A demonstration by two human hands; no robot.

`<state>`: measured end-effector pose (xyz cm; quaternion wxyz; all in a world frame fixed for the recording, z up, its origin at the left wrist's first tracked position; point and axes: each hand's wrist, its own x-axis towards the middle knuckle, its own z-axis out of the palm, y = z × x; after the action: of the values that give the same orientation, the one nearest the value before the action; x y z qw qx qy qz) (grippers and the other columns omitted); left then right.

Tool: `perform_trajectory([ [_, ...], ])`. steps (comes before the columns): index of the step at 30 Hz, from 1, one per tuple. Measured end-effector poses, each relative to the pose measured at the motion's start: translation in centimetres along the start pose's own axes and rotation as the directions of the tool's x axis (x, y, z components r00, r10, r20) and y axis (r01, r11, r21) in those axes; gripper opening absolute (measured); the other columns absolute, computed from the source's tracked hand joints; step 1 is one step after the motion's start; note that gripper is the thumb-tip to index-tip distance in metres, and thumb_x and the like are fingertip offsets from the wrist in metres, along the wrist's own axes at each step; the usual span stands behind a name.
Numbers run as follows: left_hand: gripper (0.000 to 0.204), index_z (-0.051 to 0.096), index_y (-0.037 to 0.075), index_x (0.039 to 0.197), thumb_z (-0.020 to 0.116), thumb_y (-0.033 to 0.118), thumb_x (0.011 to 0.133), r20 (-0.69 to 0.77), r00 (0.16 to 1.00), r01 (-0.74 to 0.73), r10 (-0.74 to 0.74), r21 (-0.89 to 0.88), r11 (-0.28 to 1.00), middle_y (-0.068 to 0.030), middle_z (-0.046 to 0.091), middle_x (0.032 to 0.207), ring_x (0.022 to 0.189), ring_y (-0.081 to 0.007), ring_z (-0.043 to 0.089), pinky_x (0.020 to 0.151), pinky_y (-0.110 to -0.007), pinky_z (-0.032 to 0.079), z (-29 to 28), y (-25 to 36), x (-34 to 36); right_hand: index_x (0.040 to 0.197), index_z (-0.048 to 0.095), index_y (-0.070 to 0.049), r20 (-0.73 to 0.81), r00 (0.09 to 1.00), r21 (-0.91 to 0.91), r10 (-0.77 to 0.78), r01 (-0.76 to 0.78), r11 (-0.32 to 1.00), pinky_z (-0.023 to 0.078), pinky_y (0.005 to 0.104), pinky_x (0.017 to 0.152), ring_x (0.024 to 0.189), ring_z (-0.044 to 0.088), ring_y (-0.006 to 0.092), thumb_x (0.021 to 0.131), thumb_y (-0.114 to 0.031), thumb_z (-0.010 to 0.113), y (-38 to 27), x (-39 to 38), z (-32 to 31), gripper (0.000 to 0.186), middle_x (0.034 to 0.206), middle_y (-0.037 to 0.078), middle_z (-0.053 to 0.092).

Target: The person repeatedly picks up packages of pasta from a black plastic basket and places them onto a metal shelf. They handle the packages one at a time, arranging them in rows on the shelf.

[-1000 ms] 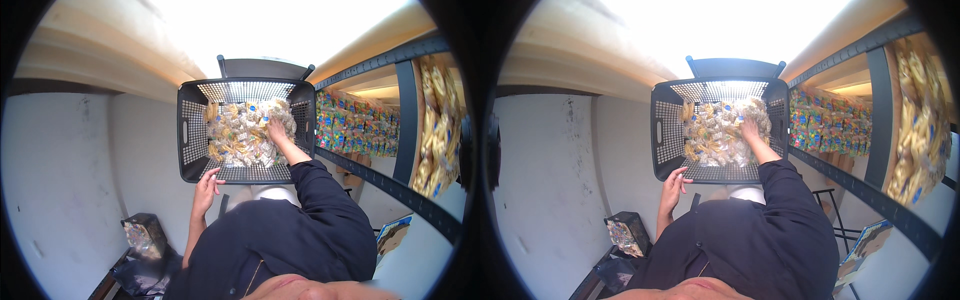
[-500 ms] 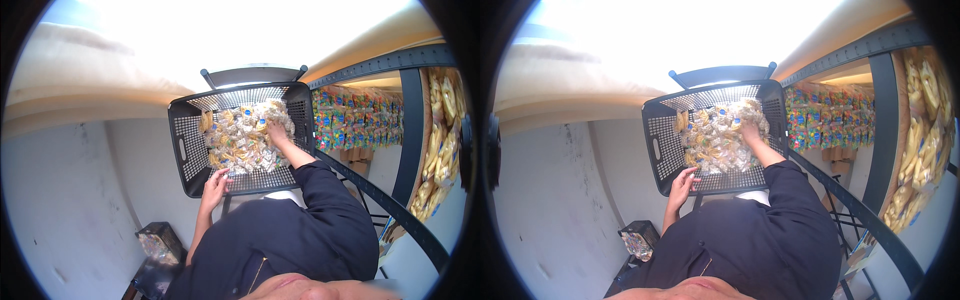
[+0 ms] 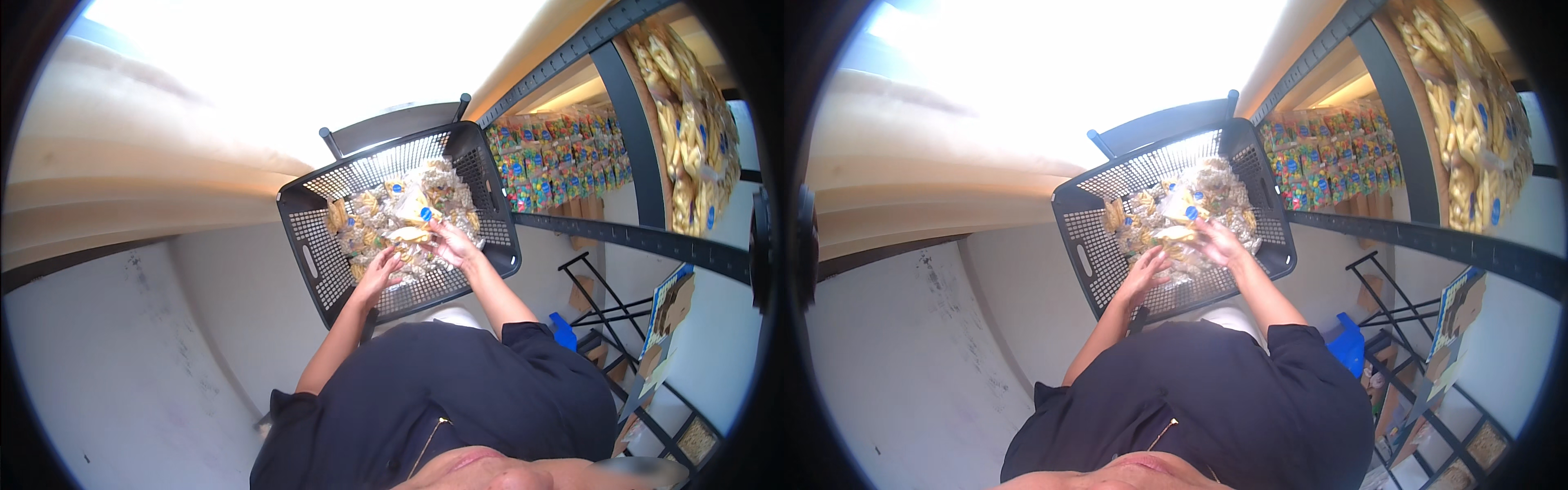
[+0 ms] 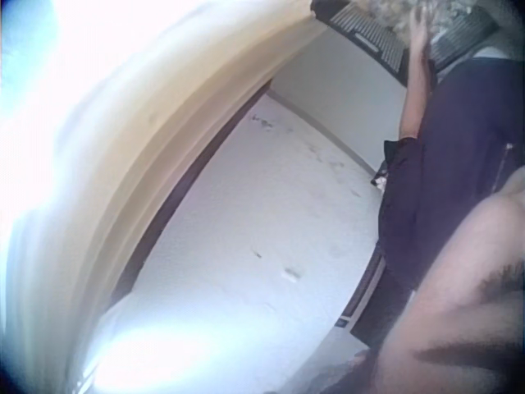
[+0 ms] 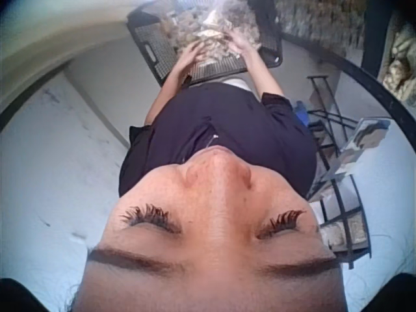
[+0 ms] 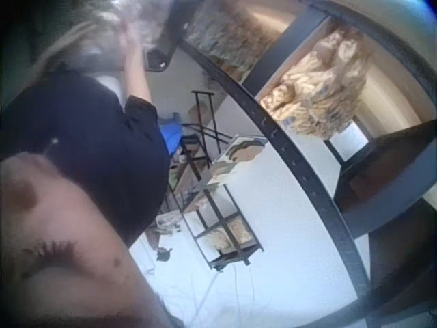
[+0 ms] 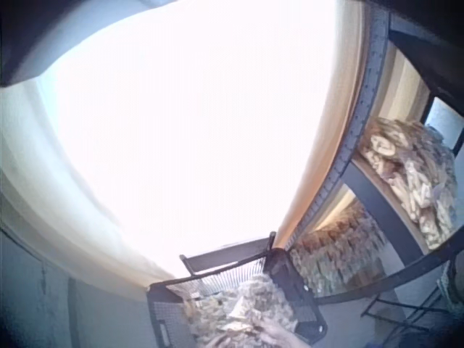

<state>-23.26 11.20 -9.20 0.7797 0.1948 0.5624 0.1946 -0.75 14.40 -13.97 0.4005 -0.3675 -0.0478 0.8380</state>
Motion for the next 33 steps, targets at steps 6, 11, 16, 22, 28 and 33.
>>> perform_trajectory([
  [6,0.053,0.034,0.01,0.136,0.06,0.017,0.091,0.117,0.982,-0.085,0.148,-0.421,0.903,-0.0074,0.047,0.133,0.122,-0.0232,0.048,0.099,-0.047,0.044,-1.3,-0.2,0.3,0.13,0.045,-0.009,-0.04,0.999,0.118,-0.018,0.023,0.993,0.047,0.0426,0.094,0.107,0.058,0.0219,0.095,-0.024,0.059,5.8,-1.9,4.7,0.041,0.118,0.009,0.059],
  [11,0.059,0.036,0.009,0.135,0.058,0.001,0.081,0.137,0.966,-0.15,0.221,-0.401,0.904,-0.0076,0.055,0.125,0.117,-0.0215,0.053,0.096,-0.041,0.047,-4.2,-0.1,0.2,0.121,0.052,-0.01,-0.219,0.959,0.137,-0.179,0.212,0.968,0.049,0.0323,0.087,0.102,0.059,0.0149,0.092,-0.018,0.064,6.6,-2.3,4.5,0.033,0.11,0.005,0.062],
  [16,0.057,0.034,0.007,0.137,0.049,0.0,0.083,0.154,0.965,-0.137,0.214,-0.401,0.906,-0.01,0.056,0.124,0.12,-0.0251,0.053,0.099,-0.043,0.047,-5.6,-0.5,0.0,0.12,0.044,-0.006,-0.388,0.756,-0.416,-0.527,0.366,0.832,0.05,0.0289,0.085,0.099,0.059,0.0151,0.088,-0.007,0.067,8.8,-1.3,5.7,0.04,0.109,0.008,0.06],
  [22,0.049,0.038,0.011,0.137,0.055,0.024,0.094,0.222,0.964,0.005,0.143,-0.558,0.83,-0.0089,0.052,0.13,0.12,-0.0241,0.052,0.097,-0.043,0.048,-5.9,-1.6,-0.4,0.112,0.053,-0.007,0.217,0.7,-0.914,-0.681,0.391,0.111,0.046,0.0392,0.086,0.097,0.056,0.0276,0.077,0.004,0.06,10.8,-2.8,9.6,0.037,0.101,0.011,0.056],
  [28,0.053,0.043,0.011,0.134,0.063,0.033,0.091,0.189,0.964,-0.083,0.186,-0.45,0.889,-0.0065,0.054,0.127,0.117,-0.0224,0.053,0.096,-0.044,0.046,-6.2,-1.6,-0.1,0.112,0.055,-0.008,0.341,0.757,-0.896,-0.557,0.441,0.051,0.045,0.0402,0.086,0.097,0.053,0.0326,0.075,0.005,0.059,9.3,-3.0,10.0,0.039,0.098,0.012,0.053],
  [33,0.044,0.047,0.006,0.129,0.045,0.039,0.099,0.154,0.986,0.027,0.066,-0.536,0.844,-0.0089,0.061,0.117,0.108,-0.0201,0.06,0.093,-0.042,0.053,-4.9,-0.6,0.2,0.119,0.047,-0.003,0.02,0.81,-0.762,-0.586,0.392,0.515,0.048,0.034,0.088,0.103,0.057,0.0214,0.085,0.002,0.059,8.3,-2.2,8.1,0.036,0.11,0.011,0.057],
])
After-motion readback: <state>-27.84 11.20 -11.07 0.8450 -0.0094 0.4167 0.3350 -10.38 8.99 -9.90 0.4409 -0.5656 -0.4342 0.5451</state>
